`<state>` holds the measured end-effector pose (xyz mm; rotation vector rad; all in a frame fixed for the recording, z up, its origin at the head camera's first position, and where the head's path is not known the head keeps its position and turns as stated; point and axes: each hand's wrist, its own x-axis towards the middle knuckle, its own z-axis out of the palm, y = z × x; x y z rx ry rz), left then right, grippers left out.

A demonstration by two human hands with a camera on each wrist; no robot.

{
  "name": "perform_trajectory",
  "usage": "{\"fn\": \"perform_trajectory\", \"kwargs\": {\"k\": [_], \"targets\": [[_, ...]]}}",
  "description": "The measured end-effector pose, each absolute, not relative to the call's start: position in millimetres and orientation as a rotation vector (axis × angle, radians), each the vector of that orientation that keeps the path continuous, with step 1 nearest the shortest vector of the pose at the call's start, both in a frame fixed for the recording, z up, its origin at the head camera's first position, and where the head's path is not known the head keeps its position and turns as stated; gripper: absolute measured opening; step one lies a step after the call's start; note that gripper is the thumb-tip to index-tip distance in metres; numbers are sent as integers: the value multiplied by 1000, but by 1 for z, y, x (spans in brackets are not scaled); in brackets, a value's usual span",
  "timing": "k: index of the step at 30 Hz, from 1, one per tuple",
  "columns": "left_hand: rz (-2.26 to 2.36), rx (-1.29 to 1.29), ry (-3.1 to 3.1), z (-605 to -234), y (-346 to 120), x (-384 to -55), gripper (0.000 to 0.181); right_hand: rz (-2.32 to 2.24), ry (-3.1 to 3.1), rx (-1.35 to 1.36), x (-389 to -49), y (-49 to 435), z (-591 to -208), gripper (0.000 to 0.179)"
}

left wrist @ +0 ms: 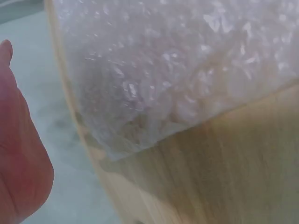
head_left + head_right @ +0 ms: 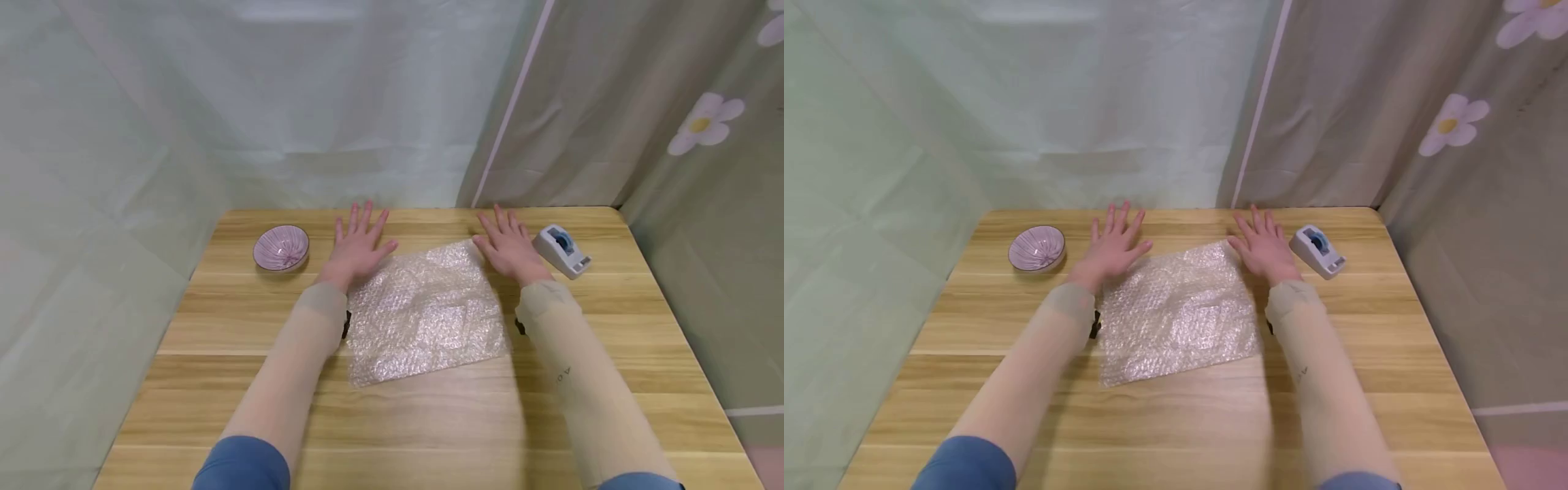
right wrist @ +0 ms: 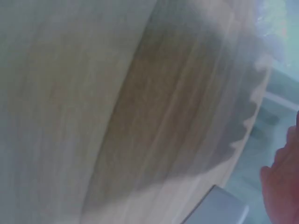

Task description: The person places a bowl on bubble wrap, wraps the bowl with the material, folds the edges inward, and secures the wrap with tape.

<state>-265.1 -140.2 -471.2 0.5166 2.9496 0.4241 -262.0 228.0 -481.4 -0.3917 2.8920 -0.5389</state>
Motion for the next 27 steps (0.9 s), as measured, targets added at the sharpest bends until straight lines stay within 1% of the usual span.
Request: {"fn": "perform_trajectory", "kwargs": {"k": [3,6,11,20,27], "targets": [[439,573,2926,-468,-141,-265,84,-571,2871,-452,-258,227,-476,72],[455,622,2915,-467,-141,-262,83,-569,2860,-527,-250,226,-470,71],[490,692,2887,-462,-142,-243,83,-553,2795,-638,-231,225,-461,74],[583,806,2791,-461,-152,-197,82,-596,2658,-808,-193,220,-459,93],[609,841,2719,-464,-165,-177,83,-596,2652,-915,-177,221,-465,105]]}}
